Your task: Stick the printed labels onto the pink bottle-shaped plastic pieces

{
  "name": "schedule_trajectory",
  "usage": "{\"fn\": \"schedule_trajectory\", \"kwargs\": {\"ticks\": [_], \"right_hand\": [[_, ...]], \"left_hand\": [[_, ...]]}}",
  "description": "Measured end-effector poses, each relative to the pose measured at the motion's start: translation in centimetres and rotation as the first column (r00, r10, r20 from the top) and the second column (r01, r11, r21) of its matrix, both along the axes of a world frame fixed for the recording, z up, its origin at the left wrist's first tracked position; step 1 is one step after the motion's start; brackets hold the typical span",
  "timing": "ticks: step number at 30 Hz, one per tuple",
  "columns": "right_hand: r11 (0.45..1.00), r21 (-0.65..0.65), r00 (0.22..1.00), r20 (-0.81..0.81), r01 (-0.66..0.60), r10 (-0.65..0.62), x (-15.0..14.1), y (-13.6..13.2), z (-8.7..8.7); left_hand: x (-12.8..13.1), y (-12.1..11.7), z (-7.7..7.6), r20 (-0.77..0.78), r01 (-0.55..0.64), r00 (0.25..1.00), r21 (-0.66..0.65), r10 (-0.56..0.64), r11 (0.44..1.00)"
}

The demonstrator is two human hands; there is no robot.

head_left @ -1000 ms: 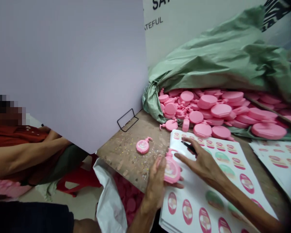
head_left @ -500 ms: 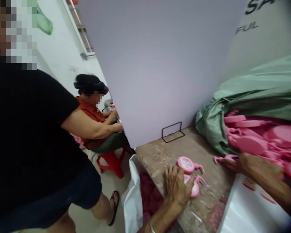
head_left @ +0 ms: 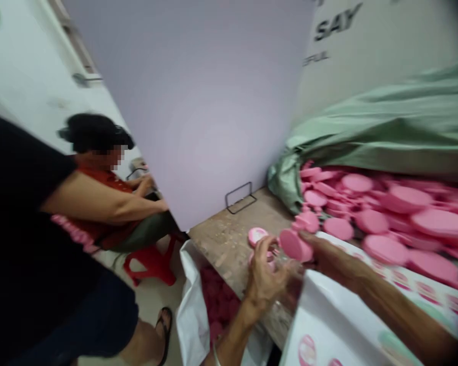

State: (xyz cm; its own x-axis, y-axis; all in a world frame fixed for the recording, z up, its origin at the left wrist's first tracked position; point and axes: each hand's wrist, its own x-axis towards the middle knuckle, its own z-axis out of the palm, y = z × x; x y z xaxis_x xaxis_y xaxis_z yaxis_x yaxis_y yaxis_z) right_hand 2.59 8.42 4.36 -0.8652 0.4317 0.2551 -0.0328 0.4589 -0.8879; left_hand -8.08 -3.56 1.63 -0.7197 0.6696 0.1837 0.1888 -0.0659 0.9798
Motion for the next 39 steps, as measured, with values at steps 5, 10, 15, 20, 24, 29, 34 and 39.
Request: {"fn": "schedule_trajectory", "kwargs": {"ticks": [5, 10, 15, 20, 24, 29, 34, 39], "right_hand": [[0.655, -0.755, 0.980, 0.136, 0.010, 0.142, 1.7, 0.3, -0.5], [0.729, -0.667, 0.977, 0.215, 0.152, -0.007, 6.4, 0.1, -1.7], [0.835, -0.520, 0.971, 0.230, 0.178, -0.064, 9.5, -1.0, -1.4], [0.851, -0.477, 0.967, 0.220, 0.221, -0.128, 11.3, -2.9, -1.3], [0.890, -0.073, 0.849, 0.345, 0.451, -0.401, 13.0, -1.4, -3.1], [0.712, 0.517, 0.691, 0.281, 0.476, -0.666, 15.9, 1.0, -5.6], [0.574, 0.634, 0.359, 0.448, 0.518, -0.819, 19.4, -0.6, -6.3], [0.549, 0.663, 0.230, 0.510, 0.508, -0.829, 20.8, -2.8, -6.0]], "left_hand": [[2.9, 0.7, 1.6, 0.119, 0.255, 0.961, -0.041, -0.249, 0.966], [5.3, 1.9, 0.4, 0.385, 0.369, 0.848, 0.066, -0.364, 0.927], [6.9, 2.1, 0.1, 0.566, 0.373, 0.725, 0.155, -0.392, 0.915], [8.8, 0.8, 0.0, 0.753, 0.476, 0.533, 0.111, -0.387, 0.872], [8.4, 0.9, -0.5, 0.777, 0.386, 0.554, 0.080, -0.300, 0.919], [6.3, 1.5, -0.8, 0.708, 0.298, 0.681, -0.036, -0.186, 0.954], [6.1, 0.3, -0.9, 0.740, 0.318, 0.660, -0.121, -0.128, 0.940], [7.3, -0.3, -1.3, 0.686, 0.382, 0.709, -0.182, -0.162, 0.906]]}}
